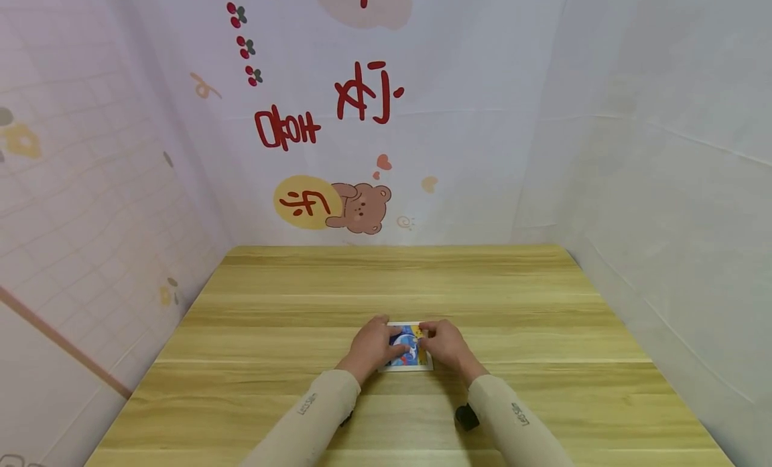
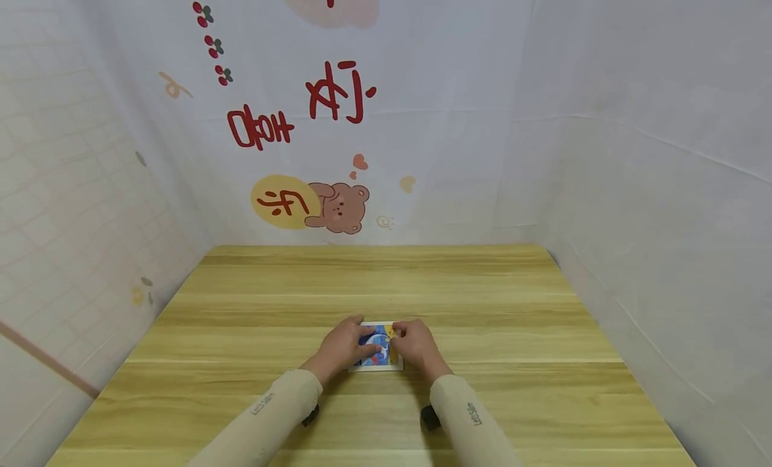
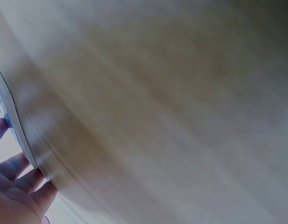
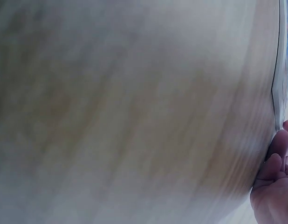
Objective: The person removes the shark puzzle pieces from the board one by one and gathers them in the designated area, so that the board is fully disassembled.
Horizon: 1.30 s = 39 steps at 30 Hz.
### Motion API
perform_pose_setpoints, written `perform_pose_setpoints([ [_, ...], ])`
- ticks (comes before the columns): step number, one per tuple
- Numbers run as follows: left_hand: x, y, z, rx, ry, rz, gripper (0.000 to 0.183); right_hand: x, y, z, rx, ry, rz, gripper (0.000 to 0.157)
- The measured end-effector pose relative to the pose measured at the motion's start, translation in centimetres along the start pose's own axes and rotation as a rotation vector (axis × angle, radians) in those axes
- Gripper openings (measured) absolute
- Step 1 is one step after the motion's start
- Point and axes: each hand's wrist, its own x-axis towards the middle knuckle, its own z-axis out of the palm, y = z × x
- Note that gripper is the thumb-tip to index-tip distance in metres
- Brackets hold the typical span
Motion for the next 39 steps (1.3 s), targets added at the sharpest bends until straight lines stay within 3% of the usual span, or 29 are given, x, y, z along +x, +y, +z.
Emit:
perform_pose_setpoints([
  [15,-0.2,0.2,-0.2,-0.009,0.002,-0.004,0.05,0.2,0.4,0.0,0.006,-0.008,-0.037,0.04],
  [23,0.2,0.5,0.3,-0.04,0.082,-0.007,0.047,0.2,0.2,-0.1,0.044,-0.026,-0.031,0.05],
  [29,0.6,0.7,0.8,-0.053,0.084,-0.057,0.047,0.2,0.4,0.0,0.106,-0.022,-0.026,0.052],
  [39,0.3,0.9,0.6,-0.042,0.105,-0.032,0.045,0.1,0.7,-0.1,0.232,-0.055,0.026,0.046],
])
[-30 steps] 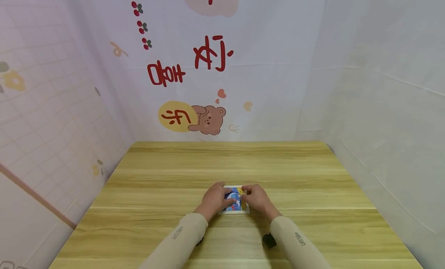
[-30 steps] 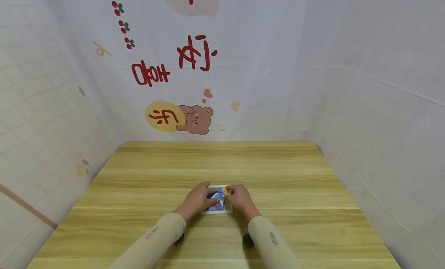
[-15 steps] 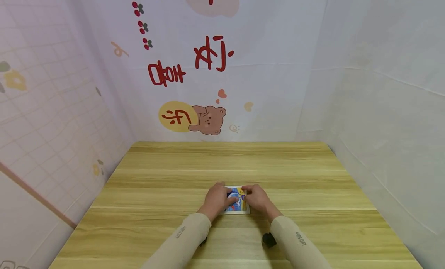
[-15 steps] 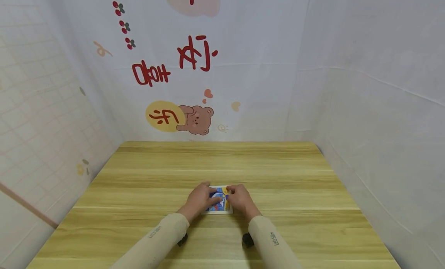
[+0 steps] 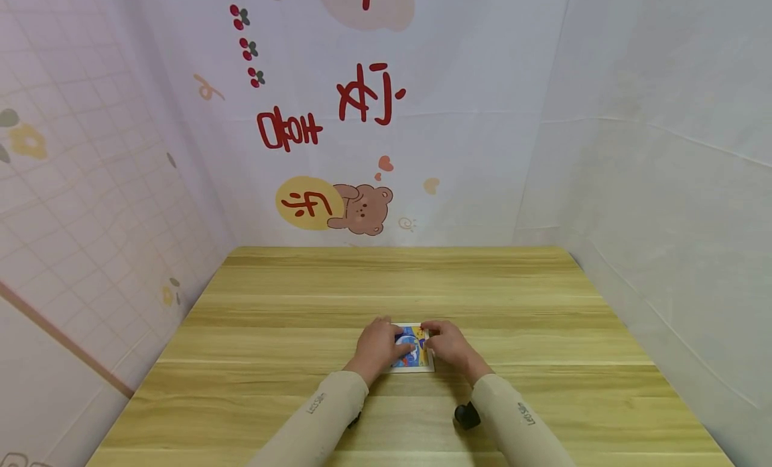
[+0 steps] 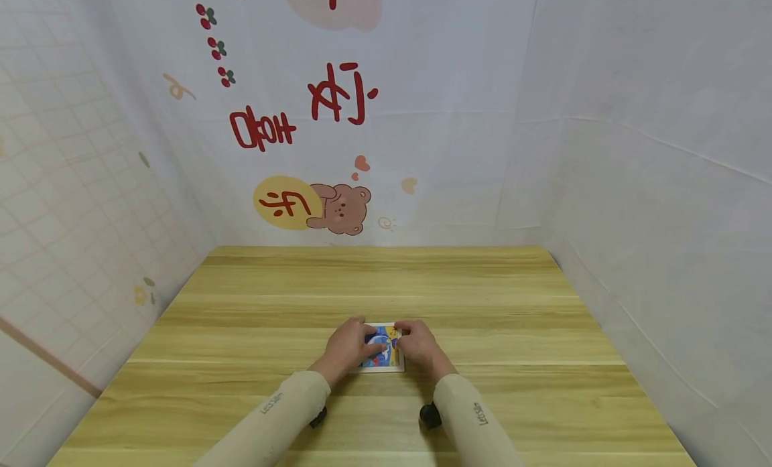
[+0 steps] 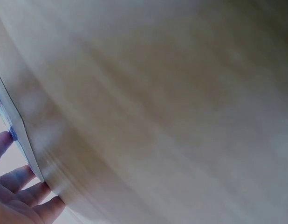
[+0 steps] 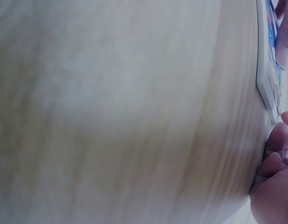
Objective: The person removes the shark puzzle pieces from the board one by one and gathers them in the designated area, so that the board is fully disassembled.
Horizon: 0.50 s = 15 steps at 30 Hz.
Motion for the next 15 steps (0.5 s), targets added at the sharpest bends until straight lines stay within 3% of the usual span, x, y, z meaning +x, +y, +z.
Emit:
perform_pose_setpoints([
  [11,-0.06,-0.05,-0.09,0.001,0.006,-0.004,0.045,-0.27,-0.32,-0.09,0.064,0.016,0.033,0.042],
  [15,-0.02,-0.03,-0.05,0.003,0.013,0.002,0.044,-0.17,-0.46,0.11,0.089,0.048,0.003,0.039],
])
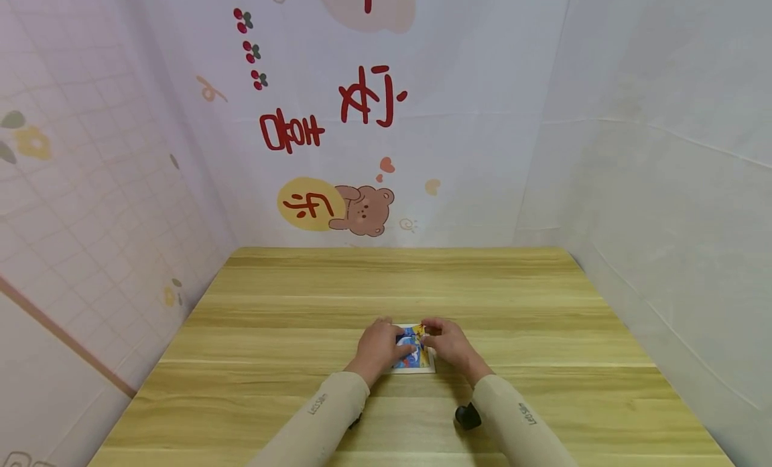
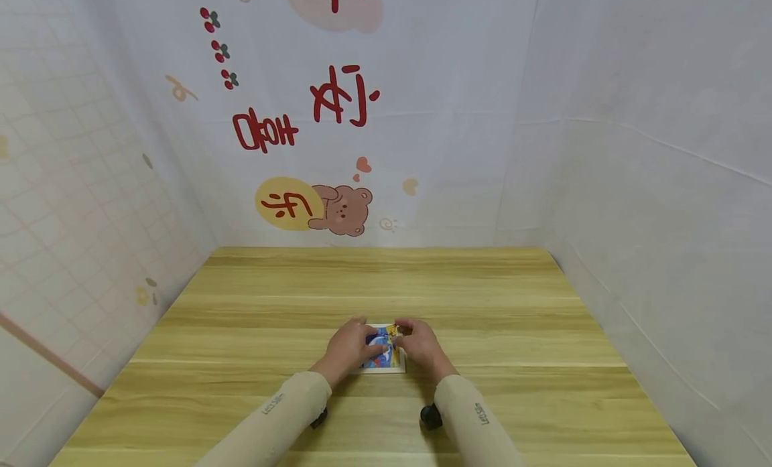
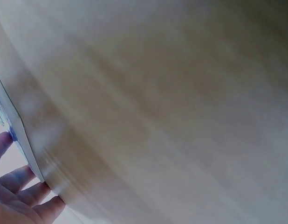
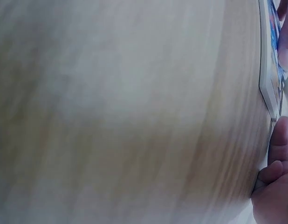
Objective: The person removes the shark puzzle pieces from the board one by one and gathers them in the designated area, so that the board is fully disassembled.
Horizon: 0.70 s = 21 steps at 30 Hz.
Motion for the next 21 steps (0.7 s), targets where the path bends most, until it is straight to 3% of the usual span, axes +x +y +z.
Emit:
perform_pose_setpoints([
  [7,-0.11,0.23,0.2,-0.018,-0.015,-0.018,0.043,0.37,-0.12,0.4,-0.021,0.073,0.023,0.029],
  [15,-0.11,0.42,0.11,-0.024,-0.011,-0.029,0.044,0.79,-0.07,0.25,-0.107,0.073,0.028,0.035],
  [21,-0.1,0.44,-0.07,-0.014,-0.009,-0.026,0.044,0.96,-0.18,0.08,-0.112,0.041,0.012,0.045],
])
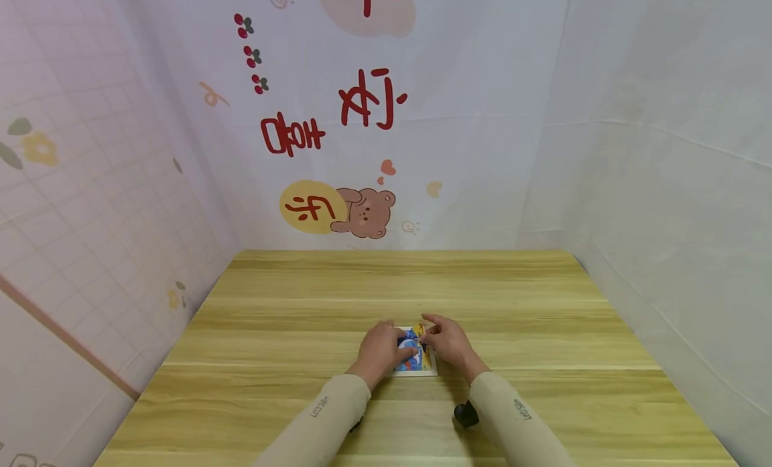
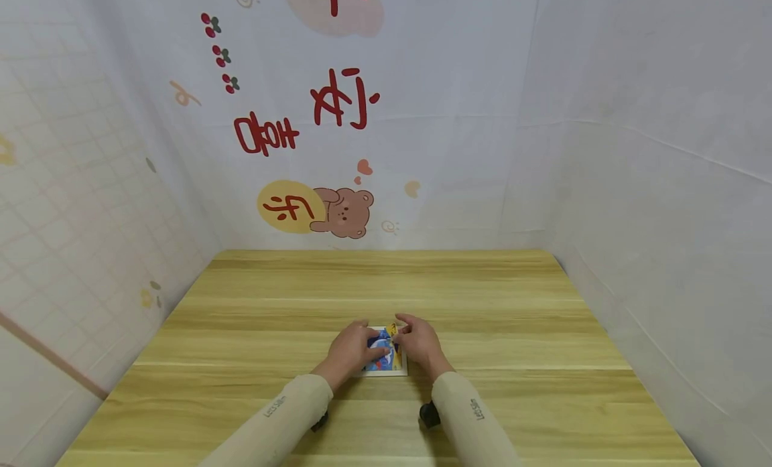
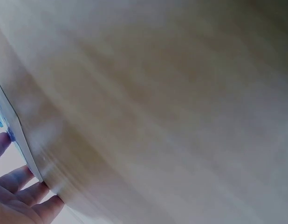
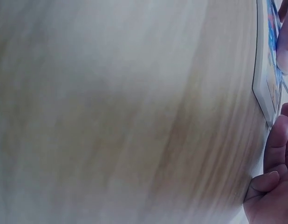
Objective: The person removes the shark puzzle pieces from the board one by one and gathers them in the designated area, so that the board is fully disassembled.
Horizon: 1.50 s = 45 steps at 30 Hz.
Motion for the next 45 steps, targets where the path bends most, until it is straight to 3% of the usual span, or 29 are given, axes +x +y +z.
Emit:
perform_pose_setpoints([
  [7,0.0,-0.1,0.0,0.014,0.0,0.001,0.044,0.1,0.0,-0.1,-0.047,-0.026,-0.025,0.04],
  [11,-0.1,-0.1,-0.1,0.016,-0.005,-0.002,0.045,0.3,0.3,-0.8,0.032,-0.042,-0.018,0.04],
  [21,-0.3,0.1,-0.1,-0.005,-0.014,-0.015,0.045,1.1,2.3,-4.9,0.119,-0.014,0.013,0.041],
  [28,-0.4,0.2,0.0,0.002,-0.021,-0.008,0.045,2.0,3.8,-6.7,0.083,-0.049,0.014,0.039],
  [45,-0.3,-0.1,-0.3,0.005,-0.026,-0.005,0.045,3.1,3.7,-7.1,-0.122,-0.091,0.008,0.038],
])
